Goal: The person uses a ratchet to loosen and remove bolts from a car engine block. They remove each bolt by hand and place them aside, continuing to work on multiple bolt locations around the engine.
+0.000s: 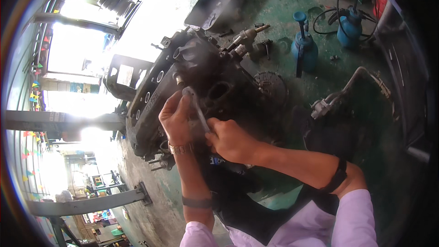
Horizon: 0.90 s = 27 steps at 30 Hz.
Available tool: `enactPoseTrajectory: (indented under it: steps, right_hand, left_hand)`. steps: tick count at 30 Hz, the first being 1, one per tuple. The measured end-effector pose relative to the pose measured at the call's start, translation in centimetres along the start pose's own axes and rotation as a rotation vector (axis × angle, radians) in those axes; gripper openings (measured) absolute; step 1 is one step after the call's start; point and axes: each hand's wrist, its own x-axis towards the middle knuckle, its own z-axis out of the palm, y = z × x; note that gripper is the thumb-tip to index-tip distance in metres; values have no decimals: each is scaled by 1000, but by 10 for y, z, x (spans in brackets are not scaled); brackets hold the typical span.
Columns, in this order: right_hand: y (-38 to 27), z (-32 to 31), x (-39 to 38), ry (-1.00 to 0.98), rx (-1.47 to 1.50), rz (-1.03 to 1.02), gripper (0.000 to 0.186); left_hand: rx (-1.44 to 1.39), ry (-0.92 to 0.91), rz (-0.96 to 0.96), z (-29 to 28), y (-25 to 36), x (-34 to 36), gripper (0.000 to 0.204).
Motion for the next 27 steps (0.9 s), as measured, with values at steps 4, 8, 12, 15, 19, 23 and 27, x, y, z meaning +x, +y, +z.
enactPoseTrajectory:
  steps: [4,8,12,15,19,23,27]
  right_hand:
    - [3,-1,1,-1,-28,24,15]
    - [2,-6,1,10,-167,-23,16]
    - [0,-8,2,11,-179,21,17]
    - [-1,-8,4,4,-173,43,18]
    - [-1,-11,6,8,-223,0,17]
    - [-2,-18,5,5,-274,21,18]
    - [-6,-28,4,47,-365,12,21]
  left_hand:
    - [-42,-53,-23,-6,-3,4,25]
    - [-60,-71,-25,-7,-3,4,28]
    - [-17,-32,9,-2,-2,0,28]
    - [30,-6,30,2,-1,-1,28]
    - [69,2,-4,3,-4,3,27]
    - [41,24,110,5,-11,3,27]
    - [-31,28,125,6,-14,1,28]
